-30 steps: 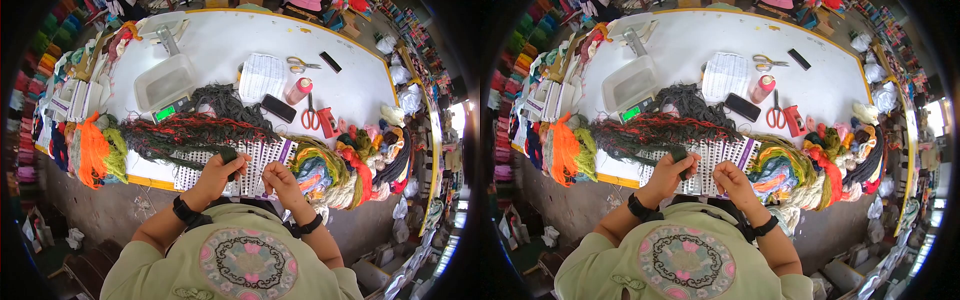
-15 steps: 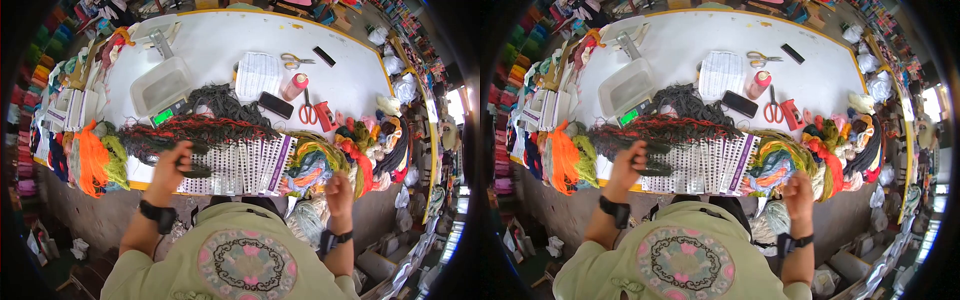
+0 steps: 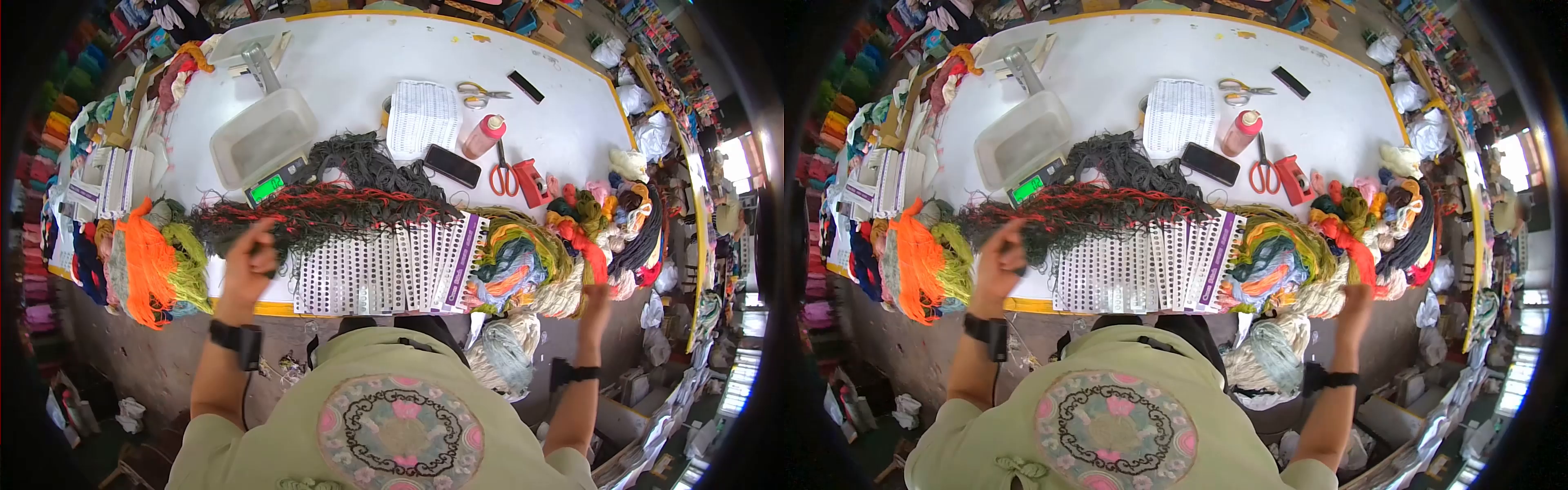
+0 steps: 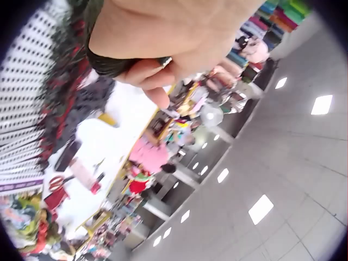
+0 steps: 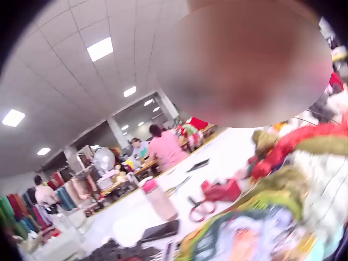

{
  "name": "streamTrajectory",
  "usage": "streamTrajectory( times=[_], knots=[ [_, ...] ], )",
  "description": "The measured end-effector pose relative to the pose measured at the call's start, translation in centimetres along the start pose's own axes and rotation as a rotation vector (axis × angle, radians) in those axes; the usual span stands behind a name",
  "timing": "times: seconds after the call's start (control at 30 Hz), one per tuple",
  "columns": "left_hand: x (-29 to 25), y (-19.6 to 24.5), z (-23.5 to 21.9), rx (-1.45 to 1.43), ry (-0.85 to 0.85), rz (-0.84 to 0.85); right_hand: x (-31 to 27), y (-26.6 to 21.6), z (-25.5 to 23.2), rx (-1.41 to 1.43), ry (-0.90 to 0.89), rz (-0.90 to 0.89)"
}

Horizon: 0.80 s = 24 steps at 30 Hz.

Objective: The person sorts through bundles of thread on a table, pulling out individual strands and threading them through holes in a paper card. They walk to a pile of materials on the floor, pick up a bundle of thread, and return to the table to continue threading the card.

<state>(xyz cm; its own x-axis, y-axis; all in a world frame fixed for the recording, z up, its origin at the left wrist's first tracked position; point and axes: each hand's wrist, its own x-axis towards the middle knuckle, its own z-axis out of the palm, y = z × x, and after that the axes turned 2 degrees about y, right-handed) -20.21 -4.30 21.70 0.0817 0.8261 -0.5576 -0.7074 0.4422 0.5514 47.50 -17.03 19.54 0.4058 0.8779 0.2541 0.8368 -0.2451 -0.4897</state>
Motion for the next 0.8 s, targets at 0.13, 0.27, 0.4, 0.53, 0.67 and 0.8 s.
streamTrajectory(
  times=[0.13,0.27,0.4,0.53,0.67,0.8],
  knots=[
    [3.0,-7.5,4.2,0.046,-0.193,-0.295,-0.5,-13.3,8.3,0.437,-0.395,0.05],
    [8.2,-12.6,6.6,0.02,-0.168,-0.456,0.5,-17.2,16.1,0.439,-0.499,-0.095],
    [11.9,-17.4,8.7,0.361,-0.066,-0.41,2.2,-19.3,21.0,0.479,-0.668,-0.1],
    [14.4,-21.6,9.3,0.787,0.041,-0.367,3.0,-19.0,25.8,0.42,-0.8,-0.133],
    [15.0,-24.1,10.3,0.871,0.053,-0.231,3.5,-18.1,28.3,0.386,-0.889,-0.183],
    [15.0,-24.7,11.3,0.88,0.097,-0.163,3.6,-17.2,28.7,0.371,-0.895,-0.227]
  ],
)
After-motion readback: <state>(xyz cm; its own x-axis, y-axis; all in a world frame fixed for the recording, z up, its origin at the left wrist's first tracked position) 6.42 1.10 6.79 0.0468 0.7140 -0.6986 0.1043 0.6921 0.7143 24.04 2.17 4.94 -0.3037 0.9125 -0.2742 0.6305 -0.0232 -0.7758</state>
